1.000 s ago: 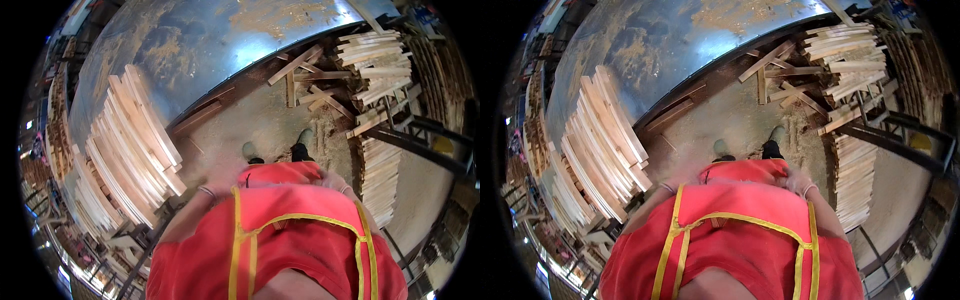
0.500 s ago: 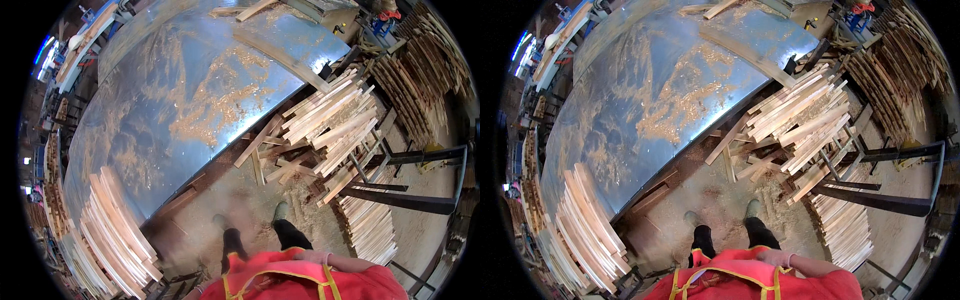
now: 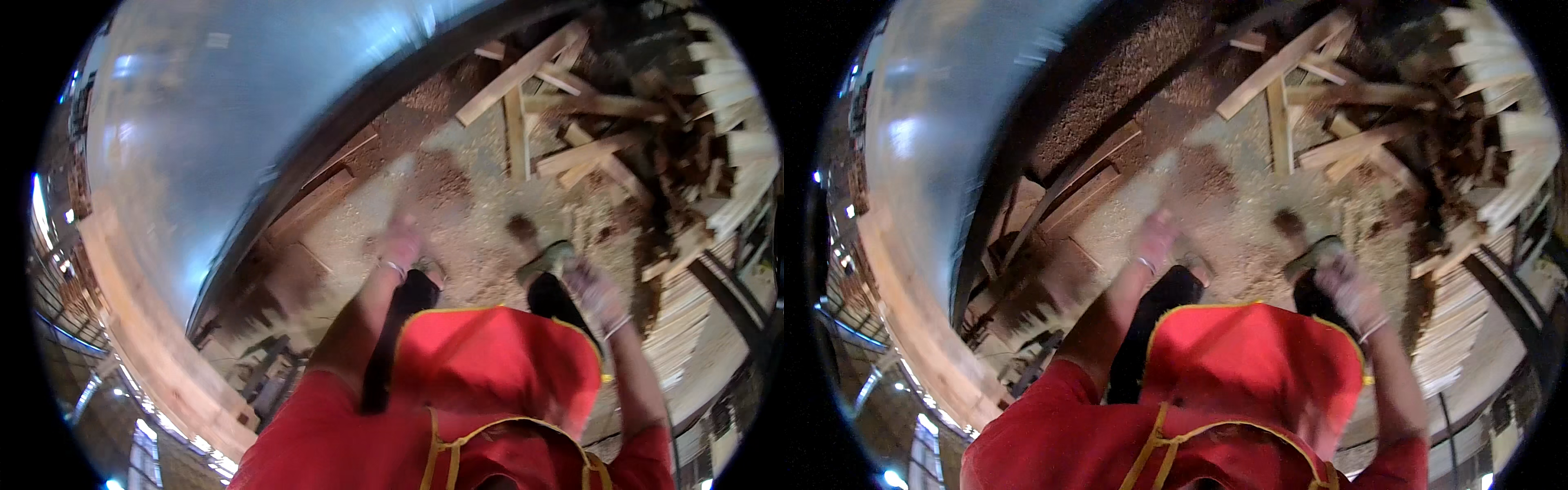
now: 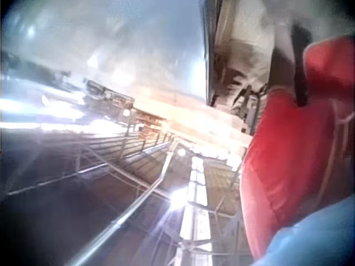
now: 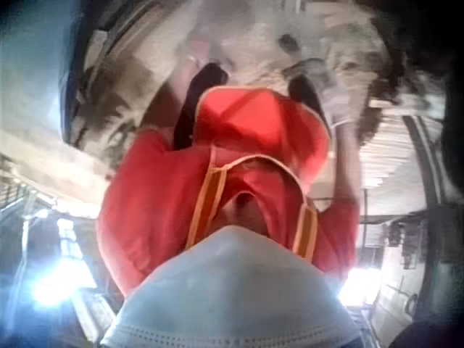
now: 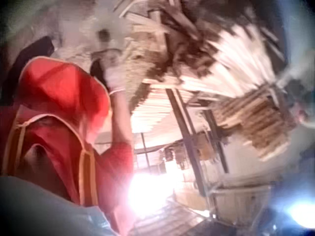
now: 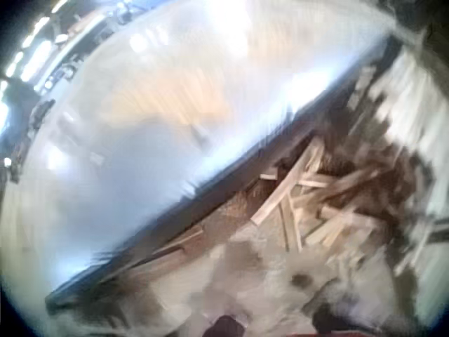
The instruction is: The person picks up thin wooden planks from a pile on the floor and a metal table, then stacks them neatly on a metal rack. The person handles the wood by hand, organizing the pieces into a uniform stack.
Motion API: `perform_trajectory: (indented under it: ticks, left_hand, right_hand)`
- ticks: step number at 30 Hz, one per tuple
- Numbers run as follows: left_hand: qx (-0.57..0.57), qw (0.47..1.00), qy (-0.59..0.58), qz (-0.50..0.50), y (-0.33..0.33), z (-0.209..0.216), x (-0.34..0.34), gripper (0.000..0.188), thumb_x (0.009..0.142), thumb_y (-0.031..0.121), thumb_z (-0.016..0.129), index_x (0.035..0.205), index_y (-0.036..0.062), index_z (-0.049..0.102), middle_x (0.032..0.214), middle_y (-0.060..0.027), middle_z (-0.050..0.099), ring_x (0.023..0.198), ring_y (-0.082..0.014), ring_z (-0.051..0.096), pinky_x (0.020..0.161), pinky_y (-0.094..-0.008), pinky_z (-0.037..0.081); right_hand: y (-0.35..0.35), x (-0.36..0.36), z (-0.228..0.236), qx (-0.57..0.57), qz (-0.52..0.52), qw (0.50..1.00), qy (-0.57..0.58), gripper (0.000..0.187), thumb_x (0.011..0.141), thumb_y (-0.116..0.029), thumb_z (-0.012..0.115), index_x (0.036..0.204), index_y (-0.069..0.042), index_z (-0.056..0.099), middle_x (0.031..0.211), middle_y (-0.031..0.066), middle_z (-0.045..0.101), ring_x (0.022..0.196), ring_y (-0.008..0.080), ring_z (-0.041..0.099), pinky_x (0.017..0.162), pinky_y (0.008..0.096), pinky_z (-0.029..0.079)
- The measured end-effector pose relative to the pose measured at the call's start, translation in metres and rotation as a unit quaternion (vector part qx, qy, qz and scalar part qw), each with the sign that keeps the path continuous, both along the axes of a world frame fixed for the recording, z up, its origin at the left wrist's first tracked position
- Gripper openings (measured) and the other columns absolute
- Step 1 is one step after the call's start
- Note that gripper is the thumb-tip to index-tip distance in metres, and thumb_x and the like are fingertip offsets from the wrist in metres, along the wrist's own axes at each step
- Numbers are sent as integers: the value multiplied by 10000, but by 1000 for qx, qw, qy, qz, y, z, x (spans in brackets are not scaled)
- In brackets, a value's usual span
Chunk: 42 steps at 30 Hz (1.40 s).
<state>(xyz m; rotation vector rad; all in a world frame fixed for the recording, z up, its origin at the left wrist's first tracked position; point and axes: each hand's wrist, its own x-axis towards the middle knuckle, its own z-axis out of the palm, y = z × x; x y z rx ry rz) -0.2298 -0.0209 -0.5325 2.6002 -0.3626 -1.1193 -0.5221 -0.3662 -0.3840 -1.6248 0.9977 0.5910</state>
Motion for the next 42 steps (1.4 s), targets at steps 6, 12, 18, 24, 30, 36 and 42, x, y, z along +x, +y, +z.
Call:
perform_trajectory:
  ticks: [6,12,18,24,30,36,42]
  left_hand:
    - [264,955,-114,69,153,-157,143,615,972,447,618,1408,17,561,1382,-283,627,1226,-436,642,1012,-503,536]
    - [354,804,-410,-246,248,-259,235,699,998,315,549,1617,64,343,1459,-197,580,1230,-332,665,952,-454,586]
    - [314,776,-417,-354,190,-284,235,209,1006,214,605,1144,77,681,923,-99,746,774,-250,754,591,-424,565]
    - [-25,886,-402,-231,182,-252,296,363,930,335,740,1162,58,704,1149,-125,746,1053,-289,714,884,-442,590]
    - [147,831,-450,-292,122,-250,276,666,787,359,833,1304,-19,651,1190,-247,737,1156,-390,714,983,-465,571]
    - [438,652,-371,-495,229,-284,322,448,930,286,671,1292,25,704,1140,-138,764,1008,-341,745,857,-493,600]
    - [250,707,-417,-514,246,-281,285,356,998,270,613,1224,6,687,1073,-144,706,1045,-263,692,784,-438,584]
  right_hand:
    - [-80,126,-194,-223,12,972,-75,593,1006,-325,625,1503,-16,530,1445,277,616,1321,374,626,1141,445,480]
    - [-78,220,-289,-395,104,911,-54,852,949,-445,728,1608,-39,372,1567,232,517,1376,329,594,1138,405,492]
    - [-40,247,-335,-286,-5,952,104,1060,834,-417,822,1659,-119,227,1432,269,590,1250,416,650,1059,463,542]
    - [69,182,-296,-148,-115,982,-5,941,869,-360,765,1639,-167,260,1374,266,631,1211,411,671,1047,440,542]
    - [-40,156,-295,-135,-392,903,-112,1007,856,-473,788,1563,53,300,1385,302,630,1291,386,625,1068,452,484]
    - [-183,237,-333,-63,-608,738,-286,441,998,-286,707,1319,-11,582,1053,129,714,810,236,635,711,359,559]
    - [-140,165,-314,-25,-444,855,-266,425,984,-270,692,1283,31,667,1235,133,709,1043,213,673,931,357,557]
